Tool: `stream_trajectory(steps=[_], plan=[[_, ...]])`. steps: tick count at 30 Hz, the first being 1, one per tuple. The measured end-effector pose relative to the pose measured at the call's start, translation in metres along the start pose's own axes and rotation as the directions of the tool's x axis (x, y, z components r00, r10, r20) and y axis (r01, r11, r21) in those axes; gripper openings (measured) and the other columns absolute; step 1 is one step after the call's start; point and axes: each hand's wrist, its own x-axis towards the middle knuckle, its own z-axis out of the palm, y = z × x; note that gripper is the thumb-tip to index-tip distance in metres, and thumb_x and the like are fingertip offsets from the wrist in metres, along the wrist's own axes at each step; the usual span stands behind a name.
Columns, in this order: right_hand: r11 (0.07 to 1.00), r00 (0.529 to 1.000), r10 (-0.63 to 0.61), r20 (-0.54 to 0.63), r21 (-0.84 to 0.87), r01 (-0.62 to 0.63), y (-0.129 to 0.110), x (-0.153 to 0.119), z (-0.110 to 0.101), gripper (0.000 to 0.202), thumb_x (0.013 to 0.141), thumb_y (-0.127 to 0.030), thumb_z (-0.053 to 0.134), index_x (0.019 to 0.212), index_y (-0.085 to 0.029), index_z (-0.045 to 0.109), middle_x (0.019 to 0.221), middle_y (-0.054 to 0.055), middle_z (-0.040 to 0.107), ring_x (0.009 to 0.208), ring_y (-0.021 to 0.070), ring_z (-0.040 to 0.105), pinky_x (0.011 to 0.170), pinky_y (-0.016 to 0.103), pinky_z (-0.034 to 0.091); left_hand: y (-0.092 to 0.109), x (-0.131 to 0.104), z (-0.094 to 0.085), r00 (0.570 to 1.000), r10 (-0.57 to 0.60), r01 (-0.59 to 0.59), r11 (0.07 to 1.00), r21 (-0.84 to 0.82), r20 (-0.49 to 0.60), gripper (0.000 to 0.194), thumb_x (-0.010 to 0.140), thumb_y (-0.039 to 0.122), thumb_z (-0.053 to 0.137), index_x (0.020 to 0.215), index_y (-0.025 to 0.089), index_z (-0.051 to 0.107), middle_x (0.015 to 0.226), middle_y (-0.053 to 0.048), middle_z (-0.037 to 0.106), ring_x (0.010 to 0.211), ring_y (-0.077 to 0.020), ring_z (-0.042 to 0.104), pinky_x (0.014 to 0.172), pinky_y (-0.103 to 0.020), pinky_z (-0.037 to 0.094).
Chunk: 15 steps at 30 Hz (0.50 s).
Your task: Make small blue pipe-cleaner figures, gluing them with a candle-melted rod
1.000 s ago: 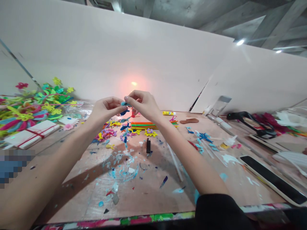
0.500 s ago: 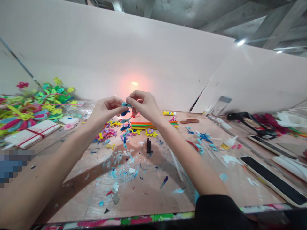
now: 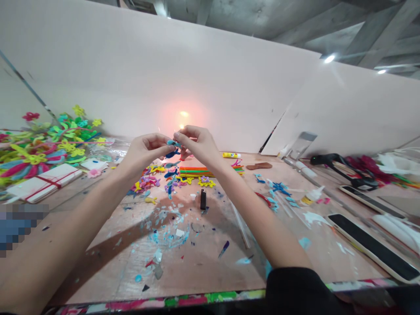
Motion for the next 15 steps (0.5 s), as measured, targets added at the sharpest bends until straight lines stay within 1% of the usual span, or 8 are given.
stream_trajectory(steps=[4, 7, 11, 13, 15], plan=[[0.995, 0.999, 0.031, 0.037, 0.094, -0.034, 0.004, -0.005, -0.003, 0.031, 0.085, -0.048, 0.064, 0.086, -0.017, 0.065, 0.076, 0.002, 0.065, 0.065, 0.0112, 0.063, 0.064, 0.028, 0.059, -0.003, 0.003, -0.002, 0.998, -0.054, 0.054, 0.999, 0.003, -0.034, 0.023, 0.071, 0.031, 0.082, 0.085, 0.016, 0.072, 0.075, -0.003, 0.072, 0.064, -0.0091, 0.06, 0.061, -0.023, 0.044], [0.998, 0.999, -0.006, 0.048, 0.07, 0.003, 0.009, -0.01, -0.004, 0.034, 0.081, -0.048, 0.07, 0.088, -0.016, 0.065, 0.08, 0.003, 0.067, 0.069, 0.0122, 0.065, 0.066, 0.029, 0.06, -0.005, 0.004, -0.002, 0.994, -0.098, 0.098, 0.995, -0.009, -0.051, 0.025, 0.069, 0.032, 0.083, 0.086, 0.017, 0.073, 0.077, -0.003, 0.074, 0.064, -0.0097, 0.061, 0.062, -0.024, 0.046], [0.996, 0.996, -0.089, -0.012, 0.011, 0.089, 0.013, -0.013, -0.003, 0.035, 0.079, -0.049, 0.072, 0.082, -0.016, 0.065, 0.07, 0.001, 0.064, 0.062, 0.0113, 0.063, 0.061, 0.028, 0.058, -0.001, 0.004, 0.003, 0.993, -0.113, 0.113, 0.994, -0.008, -0.02, 0.02, 0.071, 0.028, 0.081, 0.086, 0.017, 0.073, 0.08, -0.004, 0.075, 0.071, -0.0111, 0.065, 0.065, -0.024, 0.048], [0.996, 0.996, -0.083, -0.045, 0.01, 0.083, 0.013, -0.014, -0.003, 0.033, 0.08, -0.049, 0.071, 0.079, -0.016, 0.064, 0.068, 0.001, 0.064, 0.059, 0.0105, 0.061, 0.06, 0.028, 0.057, 0.002, 0.003, 0.005, 0.994, -0.105, 0.105, 0.994, 0.014, -0.013, 0.02, 0.073, 0.028, 0.08, 0.089, 0.017, 0.073, 0.086, -0.006, 0.076, 0.075, -0.0124, 0.067, 0.067, -0.024, 0.049], [0.998, 0.996, -0.048, -0.074, 0.03, 0.051, 0.013, -0.014, -0.004, 0.031, 0.079, -0.047, 0.071, 0.078, -0.017, 0.063, 0.069, 0.001, 0.066, 0.058, 0.0099, 0.061, 0.058, 0.027, 0.056, 0.006, 0.002, 0.004, 0.995, -0.101, 0.101, 0.994, 0.037, -0.01, 0.023, 0.075, 0.03, 0.078, 0.094, 0.016, 0.074, 0.093, -0.008, 0.077, 0.08, -0.0138, 0.069, 0.069, -0.025, 0.05]])
